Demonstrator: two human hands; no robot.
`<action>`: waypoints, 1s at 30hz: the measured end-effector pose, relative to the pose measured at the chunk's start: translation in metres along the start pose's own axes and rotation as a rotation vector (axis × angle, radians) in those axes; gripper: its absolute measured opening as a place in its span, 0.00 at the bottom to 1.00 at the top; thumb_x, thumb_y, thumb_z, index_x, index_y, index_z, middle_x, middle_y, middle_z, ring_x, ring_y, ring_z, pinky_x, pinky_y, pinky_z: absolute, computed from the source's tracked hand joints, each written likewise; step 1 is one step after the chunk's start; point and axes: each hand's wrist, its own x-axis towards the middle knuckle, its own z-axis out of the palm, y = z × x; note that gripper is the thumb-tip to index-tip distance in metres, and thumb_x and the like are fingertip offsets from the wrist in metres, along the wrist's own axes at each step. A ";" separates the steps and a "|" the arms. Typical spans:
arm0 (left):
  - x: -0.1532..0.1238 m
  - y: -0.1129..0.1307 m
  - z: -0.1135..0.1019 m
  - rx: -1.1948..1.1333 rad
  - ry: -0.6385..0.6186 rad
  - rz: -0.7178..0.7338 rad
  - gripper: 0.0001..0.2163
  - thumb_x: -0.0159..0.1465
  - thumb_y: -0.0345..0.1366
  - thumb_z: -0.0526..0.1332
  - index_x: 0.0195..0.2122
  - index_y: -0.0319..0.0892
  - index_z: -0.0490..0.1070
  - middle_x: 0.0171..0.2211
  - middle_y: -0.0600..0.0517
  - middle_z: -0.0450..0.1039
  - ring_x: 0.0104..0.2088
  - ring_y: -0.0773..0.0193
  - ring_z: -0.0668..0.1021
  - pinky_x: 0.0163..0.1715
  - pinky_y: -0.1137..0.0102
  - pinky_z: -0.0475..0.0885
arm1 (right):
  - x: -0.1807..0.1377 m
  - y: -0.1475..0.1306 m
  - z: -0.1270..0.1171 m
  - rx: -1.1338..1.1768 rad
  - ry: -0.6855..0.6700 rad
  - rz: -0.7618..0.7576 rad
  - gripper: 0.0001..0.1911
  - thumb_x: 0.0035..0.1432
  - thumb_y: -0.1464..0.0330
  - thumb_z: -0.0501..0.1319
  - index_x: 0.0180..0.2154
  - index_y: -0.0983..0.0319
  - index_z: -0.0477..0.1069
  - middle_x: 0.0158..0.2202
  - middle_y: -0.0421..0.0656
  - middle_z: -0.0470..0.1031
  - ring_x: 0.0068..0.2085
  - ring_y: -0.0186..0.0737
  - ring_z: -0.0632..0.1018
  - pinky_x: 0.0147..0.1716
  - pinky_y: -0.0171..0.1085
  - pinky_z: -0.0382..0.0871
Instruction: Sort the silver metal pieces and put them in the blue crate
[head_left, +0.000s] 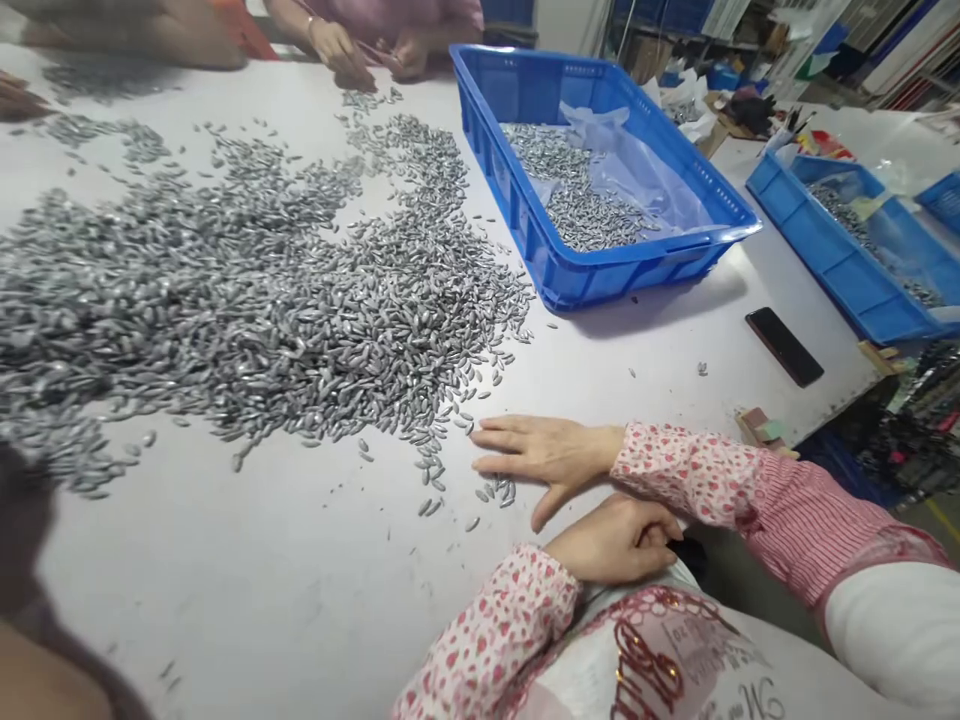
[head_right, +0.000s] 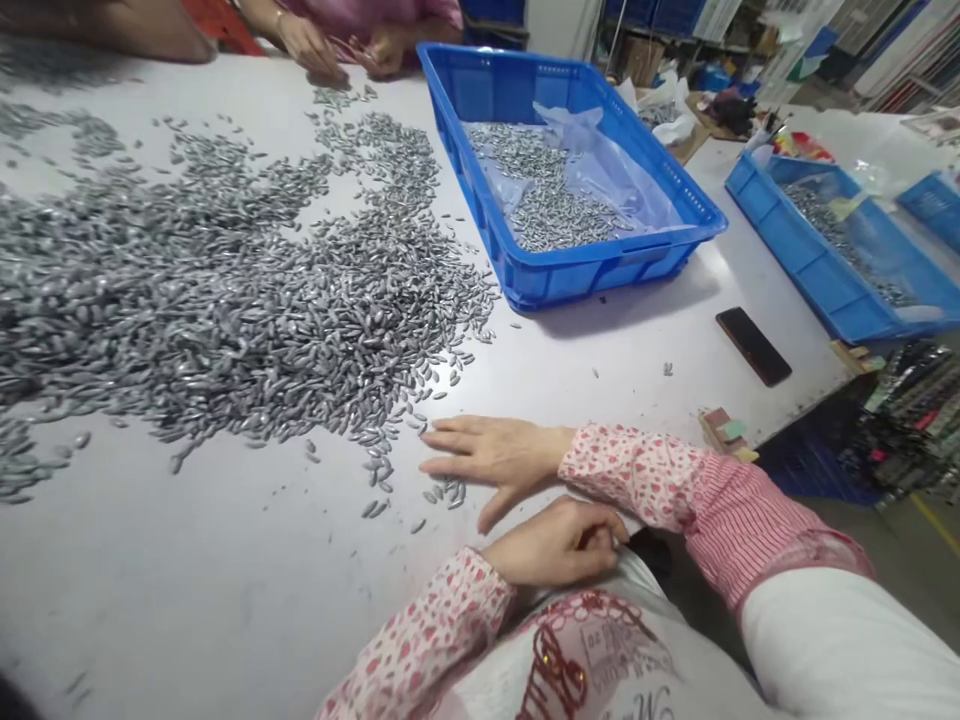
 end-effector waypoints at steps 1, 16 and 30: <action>0.000 0.000 0.001 -0.008 -0.004 -0.003 0.11 0.58 0.27 0.65 0.43 0.38 0.76 0.26 0.56 0.70 0.25 0.70 0.70 0.27 0.77 0.64 | 0.006 -0.005 0.002 -0.010 0.004 -0.027 0.50 0.53 0.39 0.59 0.64 0.68 0.56 0.66 0.61 0.54 0.68 0.58 0.53 0.64 0.51 0.52; 0.001 -0.006 0.008 -0.045 -0.054 -0.054 0.12 0.58 0.29 0.66 0.44 0.38 0.77 0.26 0.56 0.70 0.25 0.70 0.71 0.30 0.77 0.66 | 0.044 -0.004 0.017 -0.251 -0.007 0.009 0.18 0.71 0.63 0.47 0.32 0.63 0.67 0.29 0.42 0.71 0.28 0.36 0.70 0.26 0.37 0.57; -0.003 -0.008 0.002 -0.098 -0.008 -0.045 0.13 0.59 0.31 0.65 0.45 0.37 0.77 0.27 0.55 0.72 0.27 0.69 0.72 0.30 0.77 0.65 | 0.011 0.207 -0.209 -0.304 0.790 0.857 0.17 0.69 0.60 0.53 0.30 0.63 0.67 0.31 0.44 0.72 0.40 0.40 0.71 0.47 0.42 0.63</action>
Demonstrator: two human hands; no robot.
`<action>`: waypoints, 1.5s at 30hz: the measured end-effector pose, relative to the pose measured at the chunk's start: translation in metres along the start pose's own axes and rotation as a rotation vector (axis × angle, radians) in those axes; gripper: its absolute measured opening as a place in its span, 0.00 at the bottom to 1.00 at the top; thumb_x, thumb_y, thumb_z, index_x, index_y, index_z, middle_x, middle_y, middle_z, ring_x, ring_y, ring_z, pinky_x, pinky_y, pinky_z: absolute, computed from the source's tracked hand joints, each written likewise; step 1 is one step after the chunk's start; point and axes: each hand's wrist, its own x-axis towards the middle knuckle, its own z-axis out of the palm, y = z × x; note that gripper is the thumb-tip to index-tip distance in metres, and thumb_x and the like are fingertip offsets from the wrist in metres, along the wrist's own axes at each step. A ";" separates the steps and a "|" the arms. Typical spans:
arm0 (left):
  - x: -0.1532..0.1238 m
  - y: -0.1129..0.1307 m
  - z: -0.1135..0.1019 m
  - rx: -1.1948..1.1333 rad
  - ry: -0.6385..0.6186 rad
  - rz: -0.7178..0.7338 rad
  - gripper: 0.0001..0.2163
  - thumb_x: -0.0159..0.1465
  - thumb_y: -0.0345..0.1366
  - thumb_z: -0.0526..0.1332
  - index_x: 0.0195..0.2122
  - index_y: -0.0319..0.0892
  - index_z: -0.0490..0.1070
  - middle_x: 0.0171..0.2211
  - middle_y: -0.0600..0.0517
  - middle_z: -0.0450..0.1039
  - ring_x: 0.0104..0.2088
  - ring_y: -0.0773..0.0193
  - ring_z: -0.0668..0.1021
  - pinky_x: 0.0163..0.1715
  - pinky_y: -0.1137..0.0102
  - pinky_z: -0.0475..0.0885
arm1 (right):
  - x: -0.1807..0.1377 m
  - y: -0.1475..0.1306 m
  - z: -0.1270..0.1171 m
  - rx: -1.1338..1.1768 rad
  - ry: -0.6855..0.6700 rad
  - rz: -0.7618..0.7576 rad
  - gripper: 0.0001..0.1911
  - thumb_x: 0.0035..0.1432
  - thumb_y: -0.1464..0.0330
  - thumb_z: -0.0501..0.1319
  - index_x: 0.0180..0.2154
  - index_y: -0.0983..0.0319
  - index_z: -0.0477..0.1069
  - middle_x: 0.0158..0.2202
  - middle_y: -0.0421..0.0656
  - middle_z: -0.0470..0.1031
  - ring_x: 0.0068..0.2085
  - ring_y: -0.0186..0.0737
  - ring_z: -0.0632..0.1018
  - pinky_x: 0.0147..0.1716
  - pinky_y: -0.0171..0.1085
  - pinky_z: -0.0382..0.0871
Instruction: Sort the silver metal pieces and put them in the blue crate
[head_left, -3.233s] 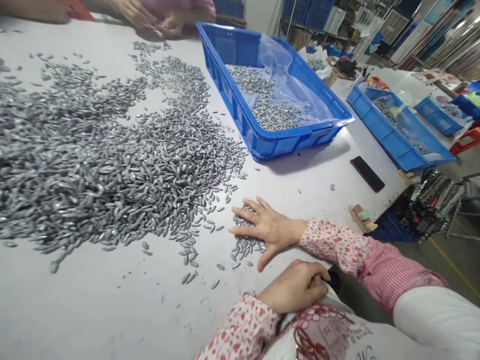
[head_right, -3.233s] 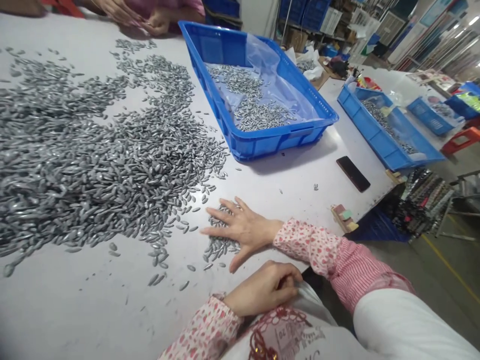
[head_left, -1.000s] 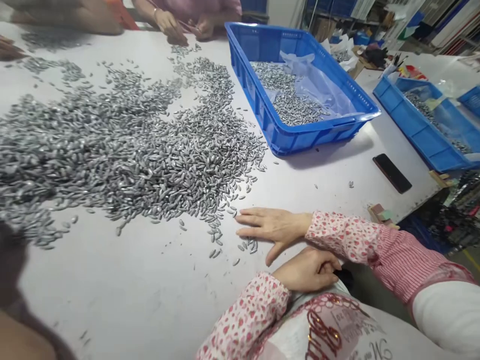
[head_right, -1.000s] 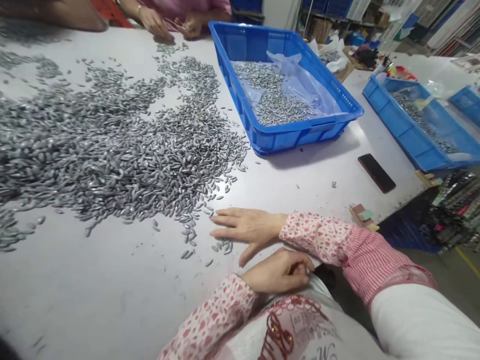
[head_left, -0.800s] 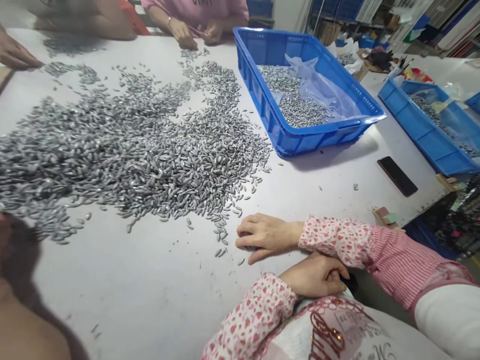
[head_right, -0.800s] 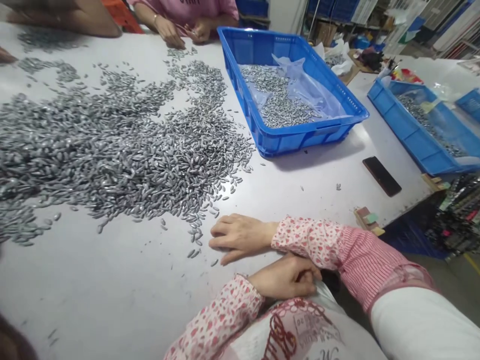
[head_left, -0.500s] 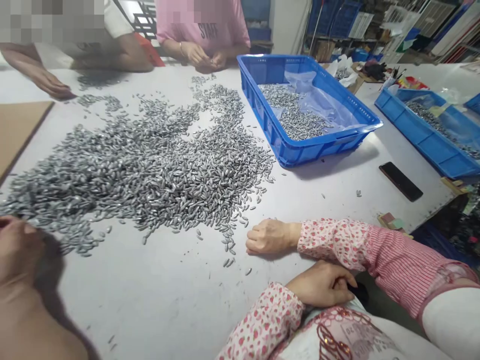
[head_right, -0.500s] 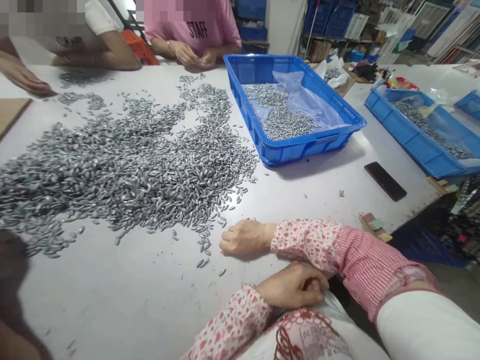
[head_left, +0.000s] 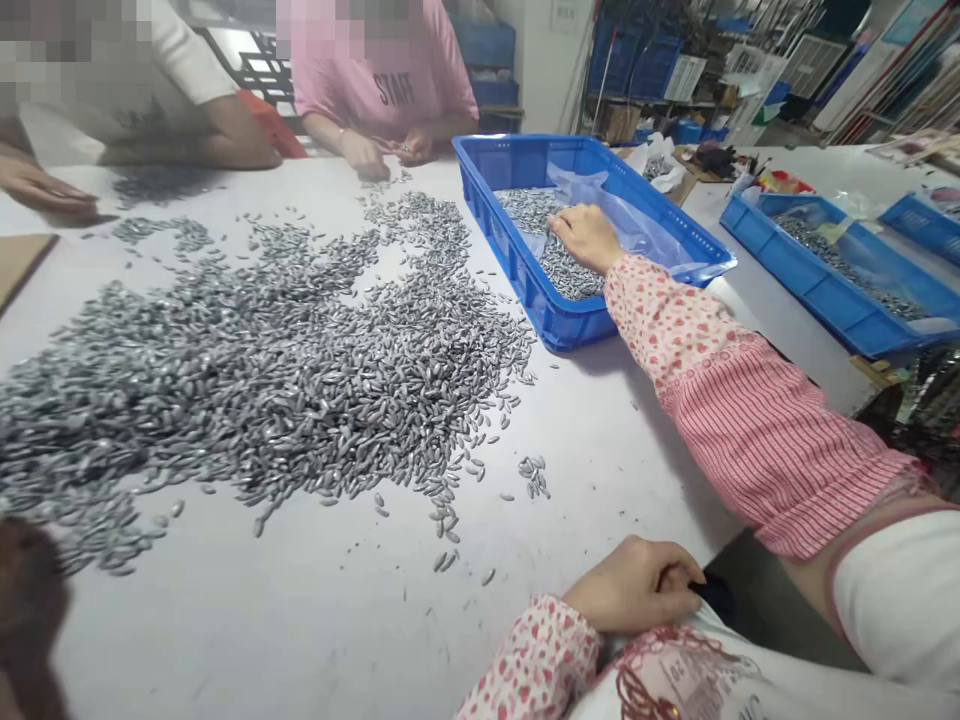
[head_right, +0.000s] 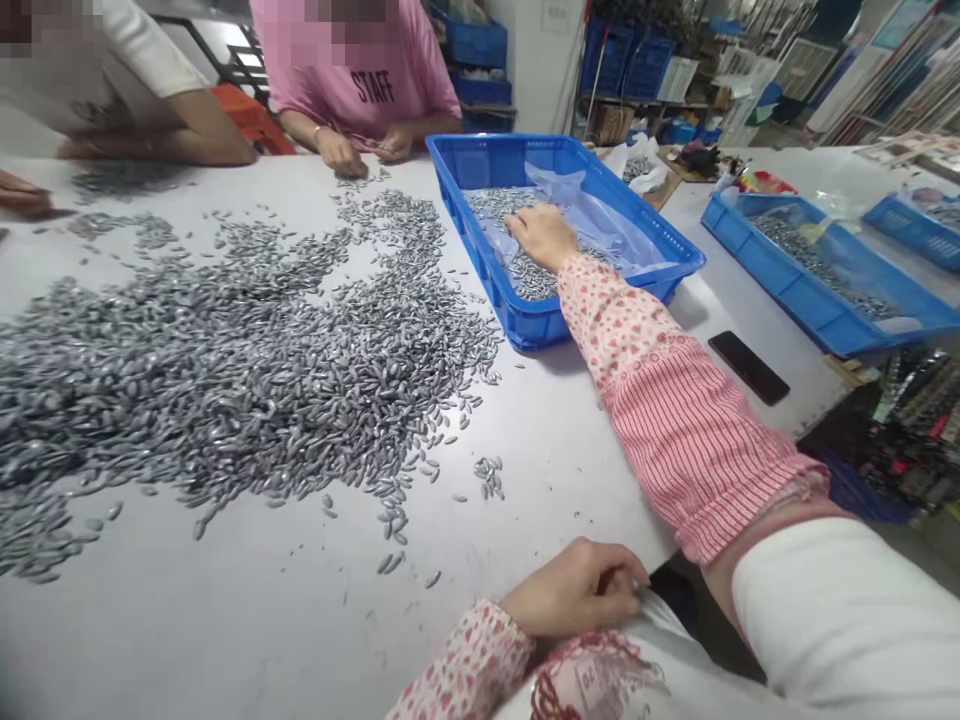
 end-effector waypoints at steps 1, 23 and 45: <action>0.000 0.001 -0.001 -0.003 0.003 -0.003 0.13 0.58 0.30 0.65 0.45 0.37 0.77 0.27 0.55 0.72 0.27 0.69 0.72 0.30 0.77 0.65 | 0.000 0.005 -0.001 -0.012 0.006 0.011 0.15 0.68 0.61 0.54 0.32 0.64 0.69 0.35 0.46 0.74 0.43 0.42 0.72 0.50 0.44 0.62; 0.003 0.003 0.001 0.051 0.023 -0.031 0.11 0.59 0.30 0.63 0.42 0.37 0.77 0.26 0.57 0.66 0.26 0.70 0.67 0.28 0.76 0.62 | -0.254 -0.145 0.012 0.052 -1.015 -0.592 0.08 0.61 0.71 0.57 0.41 0.64 0.72 0.39 0.47 0.72 0.28 0.35 0.69 0.25 0.35 0.57; 0.000 -0.005 -0.006 0.029 0.091 -0.111 0.14 0.56 0.28 0.62 0.44 0.36 0.78 0.26 0.56 0.66 0.26 0.71 0.67 0.29 0.76 0.63 | -0.042 -0.028 -0.020 0.171 0.050 0.100 0.13 0.53 0.72 0.62 0.42 0.67 0.73 0.45 0.52 0.74 0.41 0.43 0.75 0.48 0.44 0.69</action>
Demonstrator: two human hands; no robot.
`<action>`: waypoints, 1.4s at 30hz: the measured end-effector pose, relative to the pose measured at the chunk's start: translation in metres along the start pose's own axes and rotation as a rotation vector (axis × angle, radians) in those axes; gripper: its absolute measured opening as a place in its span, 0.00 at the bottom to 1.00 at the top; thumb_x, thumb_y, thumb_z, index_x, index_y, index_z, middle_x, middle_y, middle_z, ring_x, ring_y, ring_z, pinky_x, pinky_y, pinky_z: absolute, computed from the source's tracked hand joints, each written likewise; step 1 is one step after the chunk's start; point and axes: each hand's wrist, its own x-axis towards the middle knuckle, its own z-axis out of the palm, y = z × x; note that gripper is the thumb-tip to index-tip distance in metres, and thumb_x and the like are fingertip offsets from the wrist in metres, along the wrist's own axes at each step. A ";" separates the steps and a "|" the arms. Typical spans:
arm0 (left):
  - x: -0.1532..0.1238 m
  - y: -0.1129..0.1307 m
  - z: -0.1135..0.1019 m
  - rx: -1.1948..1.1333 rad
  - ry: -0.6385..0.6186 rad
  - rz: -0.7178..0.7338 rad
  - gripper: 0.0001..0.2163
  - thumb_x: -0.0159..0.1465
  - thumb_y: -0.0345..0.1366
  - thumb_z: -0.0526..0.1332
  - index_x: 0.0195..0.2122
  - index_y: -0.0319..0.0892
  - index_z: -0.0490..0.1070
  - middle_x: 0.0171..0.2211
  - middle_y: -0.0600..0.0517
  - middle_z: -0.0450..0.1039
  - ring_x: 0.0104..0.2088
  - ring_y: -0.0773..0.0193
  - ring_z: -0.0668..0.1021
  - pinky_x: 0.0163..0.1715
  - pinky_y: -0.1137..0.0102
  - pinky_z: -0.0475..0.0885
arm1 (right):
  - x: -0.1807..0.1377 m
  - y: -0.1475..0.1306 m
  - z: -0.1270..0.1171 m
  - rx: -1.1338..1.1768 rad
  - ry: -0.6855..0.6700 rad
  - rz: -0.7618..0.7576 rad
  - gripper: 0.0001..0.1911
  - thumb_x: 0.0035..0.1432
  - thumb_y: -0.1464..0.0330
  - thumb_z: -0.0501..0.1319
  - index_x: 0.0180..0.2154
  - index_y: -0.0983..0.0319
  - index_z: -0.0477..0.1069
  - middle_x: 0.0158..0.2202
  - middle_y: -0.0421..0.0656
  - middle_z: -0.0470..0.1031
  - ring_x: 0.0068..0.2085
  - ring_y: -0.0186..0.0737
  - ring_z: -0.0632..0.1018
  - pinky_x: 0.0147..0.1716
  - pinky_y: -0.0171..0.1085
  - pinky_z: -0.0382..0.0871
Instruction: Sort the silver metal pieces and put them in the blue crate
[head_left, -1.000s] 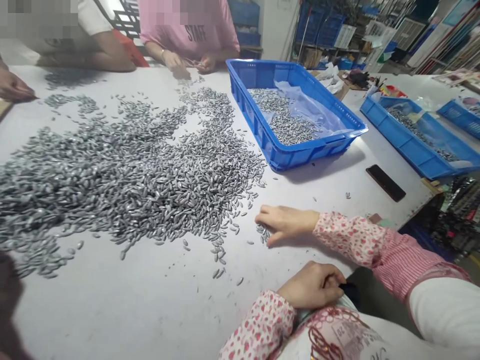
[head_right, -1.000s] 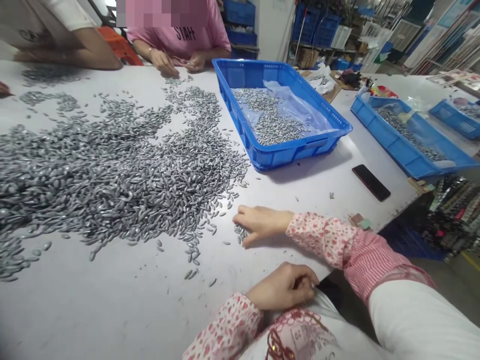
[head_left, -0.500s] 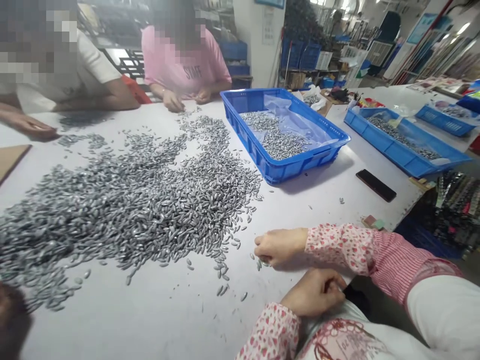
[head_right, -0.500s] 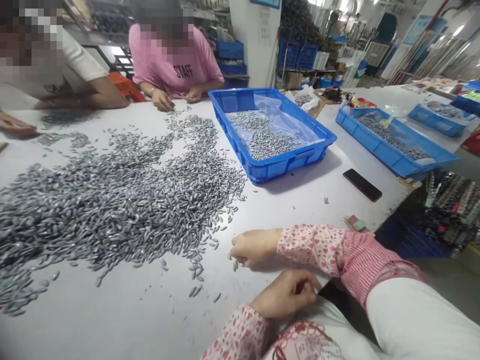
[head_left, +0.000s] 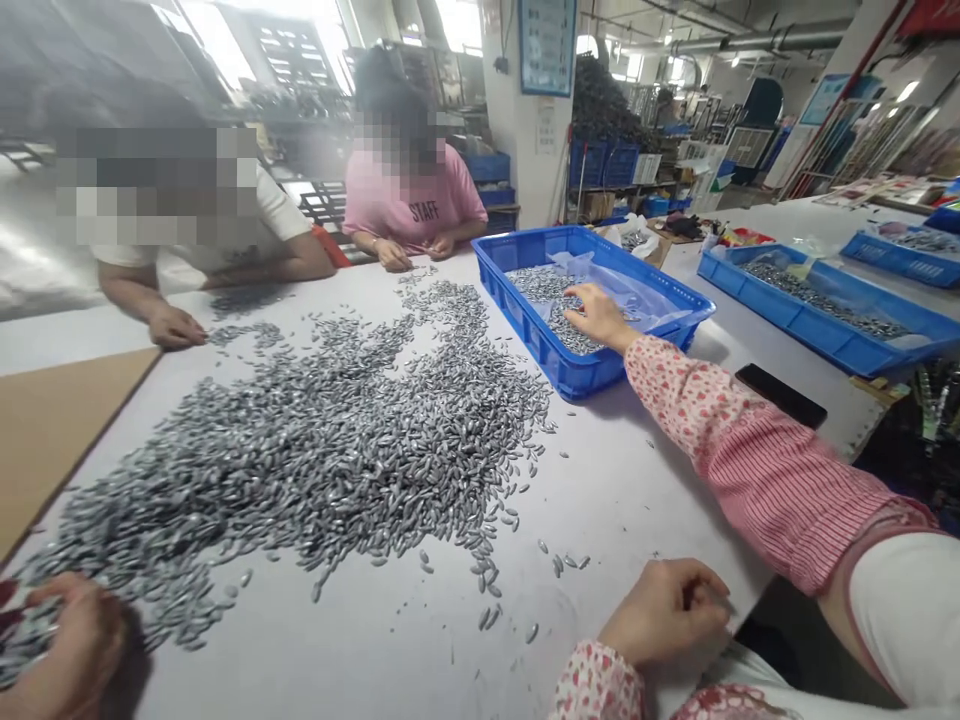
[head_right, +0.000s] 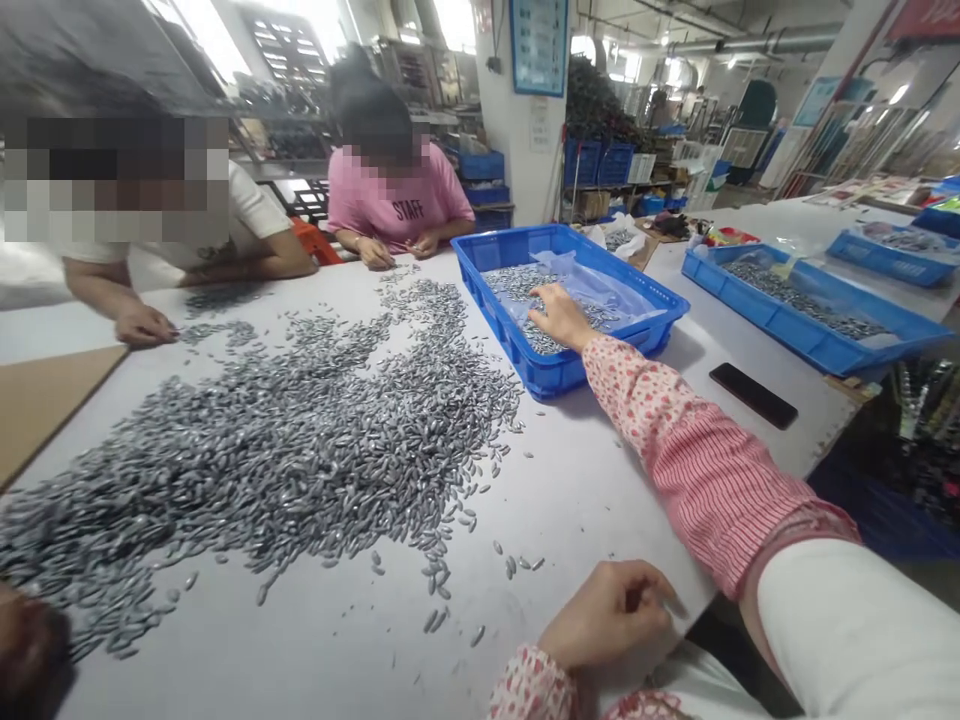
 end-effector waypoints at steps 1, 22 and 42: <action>0.001 -0.001 -0.001 -0.001 0.003 -0.002 0.14 0.57 0.28 0.62 0.44 0.36 0.77 0.26 0.56 0.67 0.26 0.71 0.67 0.29 0.76 0.64 | -0.006 -0.005 0.008 -0.019 -0.001 -0.054 0.12 0.55 0.71 0.61 0.42 0.67 0.73 0.44 0.52 0.74 0.40 0.43 0.75 0.48 0.43 0.68; -0.001 -0.010 -0.006 0.183 0.015 0.052 0.13 0.67 0.39 0.63 0.49 0.37 0.72 0.41 0.50 0.74 0.38 0.61 0.77 0.37 0.68 0.75 | -0.123 -0.126 0.140 -0.036 -0.820 -0.655 0.17 0.56 0.63 0.67 0.48 0.57 0.73 0.53 0.48 0.66 0.51 0.52 0.66 0.47 0.47 0.65; 0.023 0.006 0.007 -0.345 -0.084 -0.034 0.11 0.60 0.32 0.64 0.44 0.38 0.77 0.28 0.54 0.71 0.26 0.70 0.70 0.29 0.77 0.65 | -0.134 0.008 0.003 0.454 -0.789 -0.160 0.10 0.59 0.78 0.58 0.40 0.65 0.76 0.41 0.46 0.78 0.40 0.34 0.78 0.42 0.35 0.71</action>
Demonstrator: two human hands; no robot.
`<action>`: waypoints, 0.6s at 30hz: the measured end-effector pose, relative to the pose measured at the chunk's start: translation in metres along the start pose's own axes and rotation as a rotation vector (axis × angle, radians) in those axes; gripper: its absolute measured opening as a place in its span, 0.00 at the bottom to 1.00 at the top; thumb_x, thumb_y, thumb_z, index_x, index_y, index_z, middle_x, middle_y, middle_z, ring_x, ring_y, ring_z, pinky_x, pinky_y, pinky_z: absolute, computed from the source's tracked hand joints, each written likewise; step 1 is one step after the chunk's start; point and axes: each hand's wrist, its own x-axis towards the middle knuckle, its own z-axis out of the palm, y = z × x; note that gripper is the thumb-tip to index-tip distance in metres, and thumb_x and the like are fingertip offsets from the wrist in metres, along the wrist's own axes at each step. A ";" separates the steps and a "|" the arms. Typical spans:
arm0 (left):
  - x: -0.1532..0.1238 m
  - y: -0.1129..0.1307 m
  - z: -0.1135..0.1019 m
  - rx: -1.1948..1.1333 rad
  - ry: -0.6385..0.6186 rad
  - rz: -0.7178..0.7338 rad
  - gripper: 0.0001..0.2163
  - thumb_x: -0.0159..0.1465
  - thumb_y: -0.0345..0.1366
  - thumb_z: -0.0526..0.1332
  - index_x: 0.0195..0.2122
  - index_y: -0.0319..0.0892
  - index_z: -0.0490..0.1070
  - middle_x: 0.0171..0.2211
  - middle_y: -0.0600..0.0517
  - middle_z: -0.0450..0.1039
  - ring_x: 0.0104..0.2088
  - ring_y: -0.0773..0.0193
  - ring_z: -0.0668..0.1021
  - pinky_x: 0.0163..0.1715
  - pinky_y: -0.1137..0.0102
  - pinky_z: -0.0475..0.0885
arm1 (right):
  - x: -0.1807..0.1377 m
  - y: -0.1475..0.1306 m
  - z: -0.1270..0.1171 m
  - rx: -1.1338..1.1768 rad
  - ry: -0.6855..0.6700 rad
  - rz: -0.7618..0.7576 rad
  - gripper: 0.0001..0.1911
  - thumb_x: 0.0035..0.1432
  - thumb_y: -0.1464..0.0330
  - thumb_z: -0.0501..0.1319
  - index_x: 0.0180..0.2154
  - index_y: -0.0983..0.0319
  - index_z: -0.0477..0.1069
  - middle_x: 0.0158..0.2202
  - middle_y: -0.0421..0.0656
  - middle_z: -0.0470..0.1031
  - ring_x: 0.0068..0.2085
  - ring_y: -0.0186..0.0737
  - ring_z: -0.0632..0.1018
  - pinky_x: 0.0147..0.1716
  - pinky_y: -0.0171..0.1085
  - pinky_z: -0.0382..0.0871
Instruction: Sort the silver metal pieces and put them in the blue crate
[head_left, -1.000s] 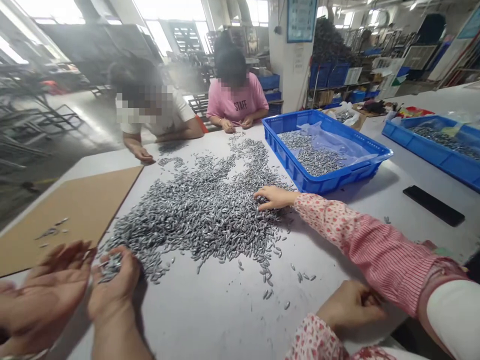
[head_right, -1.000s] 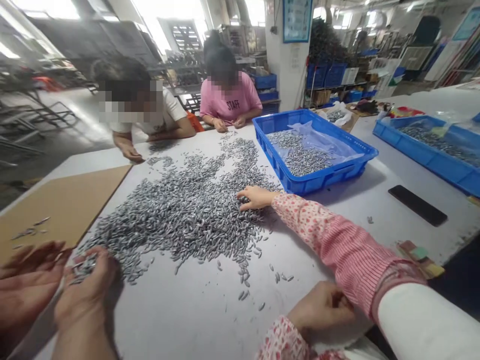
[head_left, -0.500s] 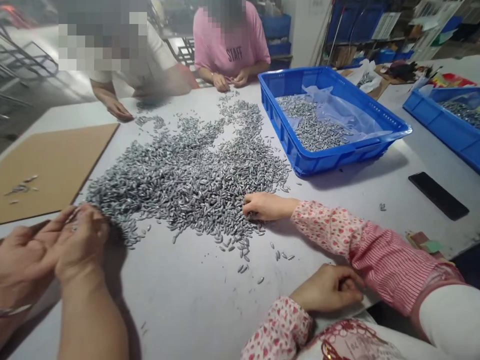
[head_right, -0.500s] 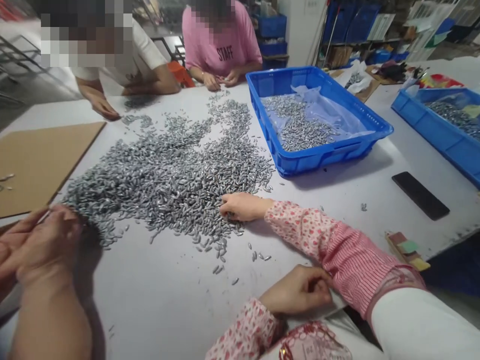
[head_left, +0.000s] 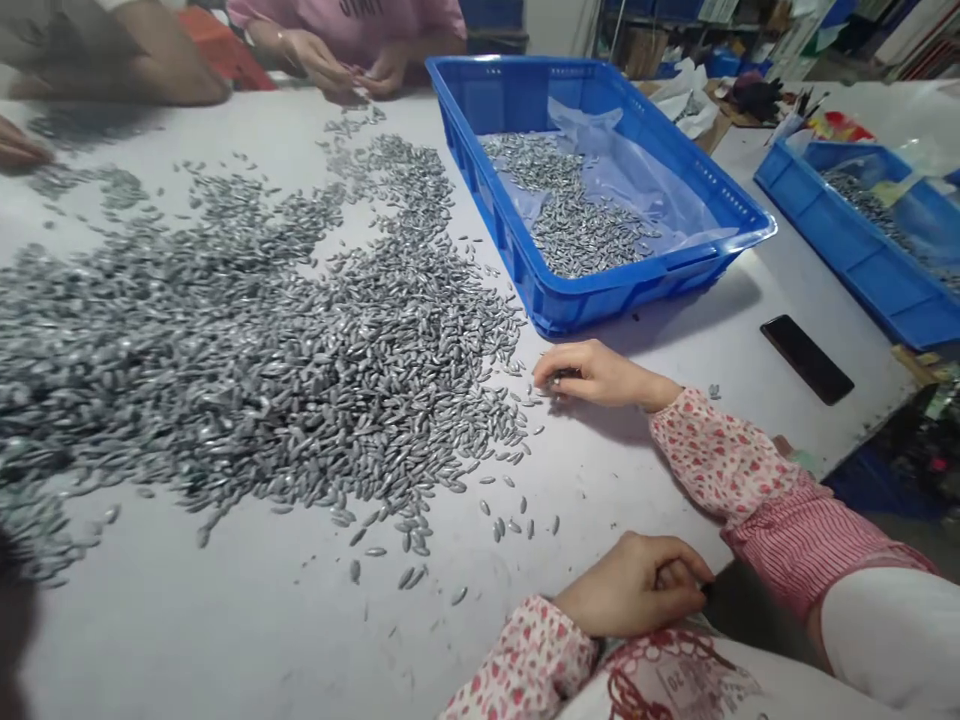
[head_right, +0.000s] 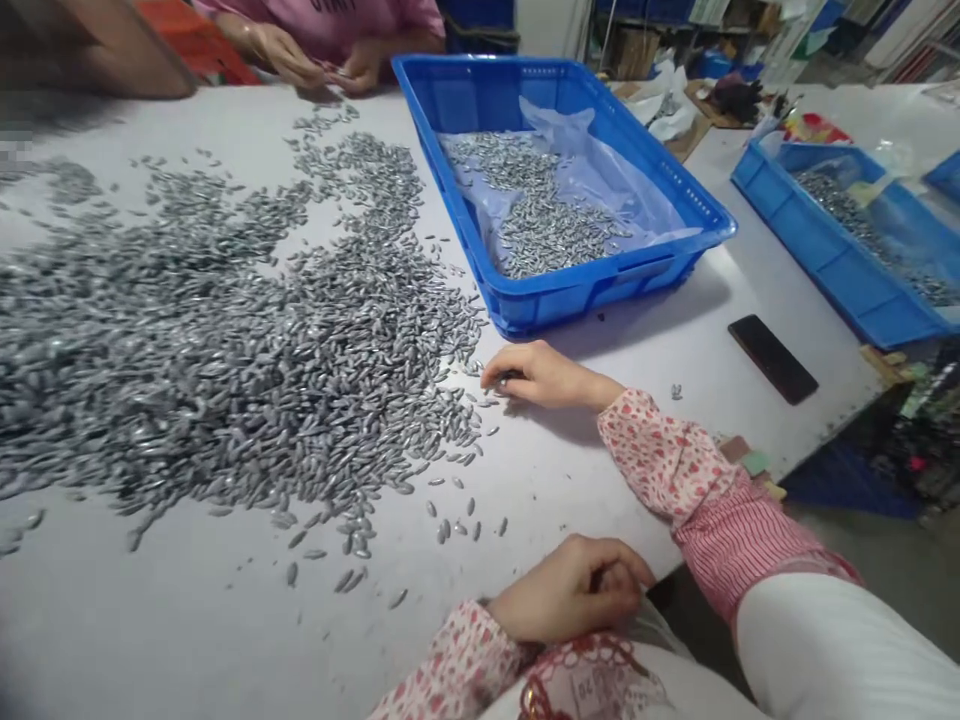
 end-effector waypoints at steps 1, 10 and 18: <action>-0.001 0.000 -0.001 -0.017 0.002 0.002 0.11 0.60 0.32 0.64 0.44 0.38 0.77 0.28 0.54 0.71 0.26 0.70 0.70 0.28 0.77 0.64 | -0.002 -0.005 0.000 0.028 -0.032 -0.025 0.13 0.58 0.79 0.56 0.41 0.65 0.76 0.42 0.46 0.78 0.41 0.34 0.78 0.42 0.35 0.72; -0.005 0.004 0.000 0.102 -0.002 0.070 0.10 0.60 0.30 0.62 0.44 0.38 0.76 0.27 0.56 0.67 0.26 0.70 0.67 0.28 0.76 0.62 | -0.032 -0.018 -0.004 0.351 0.016 0.011 0.24 0.57 0.82 0.48 0.51 0.65 0.71 0.51 0.46 0.75 0.50 0.35 0.77 0.46 0.37 0.77; -0.006 0.011 0.005 0.306 0.011 0.122 0.12 0.61 0.27 0.59 0.45 0.40 0.74 0.29 0.55 0.71 0.28 0.68 0.72 0.31 0.75 0.67 | -0.055 -0.017 0.006 0.435 0.006 0.114 0.27 0.56 0.83 0.48 0.54 0.62 0.69 0.57 0.46 0.71 0.57 0.38 0.72 0.57 0.44 0.70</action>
